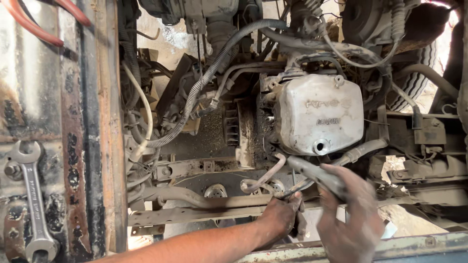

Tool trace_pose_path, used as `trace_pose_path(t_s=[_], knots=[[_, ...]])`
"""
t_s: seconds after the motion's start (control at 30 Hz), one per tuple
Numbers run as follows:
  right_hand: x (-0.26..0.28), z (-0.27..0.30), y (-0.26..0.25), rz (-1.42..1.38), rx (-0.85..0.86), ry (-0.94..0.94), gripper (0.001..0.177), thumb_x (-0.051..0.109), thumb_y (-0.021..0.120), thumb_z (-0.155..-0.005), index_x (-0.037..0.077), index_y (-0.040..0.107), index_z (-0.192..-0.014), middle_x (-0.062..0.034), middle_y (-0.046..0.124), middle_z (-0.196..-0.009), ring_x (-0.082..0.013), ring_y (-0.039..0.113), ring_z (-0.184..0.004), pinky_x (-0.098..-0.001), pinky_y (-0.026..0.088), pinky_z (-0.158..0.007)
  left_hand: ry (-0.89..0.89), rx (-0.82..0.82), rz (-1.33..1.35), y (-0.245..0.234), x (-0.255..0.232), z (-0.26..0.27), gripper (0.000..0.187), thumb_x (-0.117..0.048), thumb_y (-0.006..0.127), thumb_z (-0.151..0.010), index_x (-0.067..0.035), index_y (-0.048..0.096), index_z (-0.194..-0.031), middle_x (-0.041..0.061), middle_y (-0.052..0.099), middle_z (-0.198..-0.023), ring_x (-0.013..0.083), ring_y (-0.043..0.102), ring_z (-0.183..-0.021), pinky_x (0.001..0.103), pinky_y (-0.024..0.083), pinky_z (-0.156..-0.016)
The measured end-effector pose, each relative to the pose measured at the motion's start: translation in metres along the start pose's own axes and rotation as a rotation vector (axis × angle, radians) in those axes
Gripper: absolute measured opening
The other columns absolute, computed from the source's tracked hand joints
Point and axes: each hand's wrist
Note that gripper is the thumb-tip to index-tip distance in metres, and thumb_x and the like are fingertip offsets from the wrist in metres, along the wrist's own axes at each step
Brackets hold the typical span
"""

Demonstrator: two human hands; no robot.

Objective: The person works on a vehicle engine, using a wrench to loosen bolts on a component and a pair of pliers to remove a hose clamp. The person then disconnects a hose from the engine part.

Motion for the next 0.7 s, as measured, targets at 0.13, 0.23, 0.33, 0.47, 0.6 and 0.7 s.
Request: trace_pose_path(t_s=[0.13,0.23,0.33,0.47,0.6,0.7], knots=[[-0.003,0.006,-0.002,0.003,-0.066,0.001,0.033,0.009,0.065,-0.104,-0.001,0.057,-0.134,-0.0174,0.073,-0.117,-0.0254,0.073,-0.109,-0.0318,0.063,-0.083,0.010,0.094,0.173,0.002,0.003,-0.002,0.045,-0.046,0.038,-0.112,-0.007,0.056,-0.096,0.008,0.062,-0.059,0.0198,0.059,-0.048,0.034,0.047,-0.047],[-0.006,0.003,0.000,-0.027,-0.058,0.020,0.035,0.009,0.062,-0.106,-0.004,0.052,-0.138,-0.0211,0.072,-0.117,-0.0285,0.073,-0.111,-0.0342,0.063,-0.087,0.048,0.139,0.191,0.001,0.003,0.001,0.046,-0.046,0.032,-0.114,-0.008,0.054,-0.100,0.006,0.060,-0.058,0.0190,0.058,-0.048,0.033,0.047,-0.047],[-0.002,-0.006,0.001,-0.148,-0.058,0.111,0.033,0.009,0.060,-0.104,-0.005,0.049,-0.132,-0.0243,0.069,-0.117,-0.0323,0.073,-0.112,-0.0362,0.062,-0.087,0.034,0.144,0.169,0.000,-0.002,0.007,0.045,-0.045,0.031,-0.114,-0.008,0.054,-0.101,0.005,0.062,-0.060,0.0180,0.060,-0.050,0.032,0.047,-0.048],[0.009,-0.004,-0.017,-0.620,-0.367,0.373,0.020,0.009,0.054,-0.108,0.005,0.049,-0.127,-0.0132,0.064,-0.112,-0.0289,0.070,-0.108,-0.0408,0.063,-0.099,-0.061,0.110,0.076,0.003,-0.015,0.014,0.047,-0.046,0.028,-0.112,-0.010,0.055,-0.101,0.006,0.064,-0.062,0.0187,0.060,-0.050,0.033,0.045,-0.047],[-0.038,-0.010,-0.047,-0.313,0.063,0.534,0.015,0.020,0.062,-0.102,0.006,0.064,-0.106,-0.0118,0.068,-0.096,-0.0292,0.067,-0.091,-0.0430,0.061,-0.083,-0.036,0.125,0.037,-0.005,-0.014,0.018,0.048,-0.044,0.028,-0.114,-0.005,0.054,-0.104,0.009,0.068,-0.067,0.0205,0.066,-0.056,0.033,0.052,-0.052],[-0.084,-0.015,-0.059,0.079,0.606,0.524,0.029,0.036,0.070,-0.095,0.008,0.077,-0.097,-0.0114,0.073,-0.090,-0.0284,0.066,-0.082,-0.0416,0.061,-0.070,-0.089,0.102,0.140,-0.006,-0.004,0.010,0.044,-0.040,0.031,-0.113,-0.007,0.060,-0.109,0.006,0.068,-0.067,0.0191,0.067,-0.057,0.032,0.051,-0.051]])
Point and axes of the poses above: each hand's wrist, its own z-axis away from the middle knuckle, its own y-axis out of the palm, x = y × z
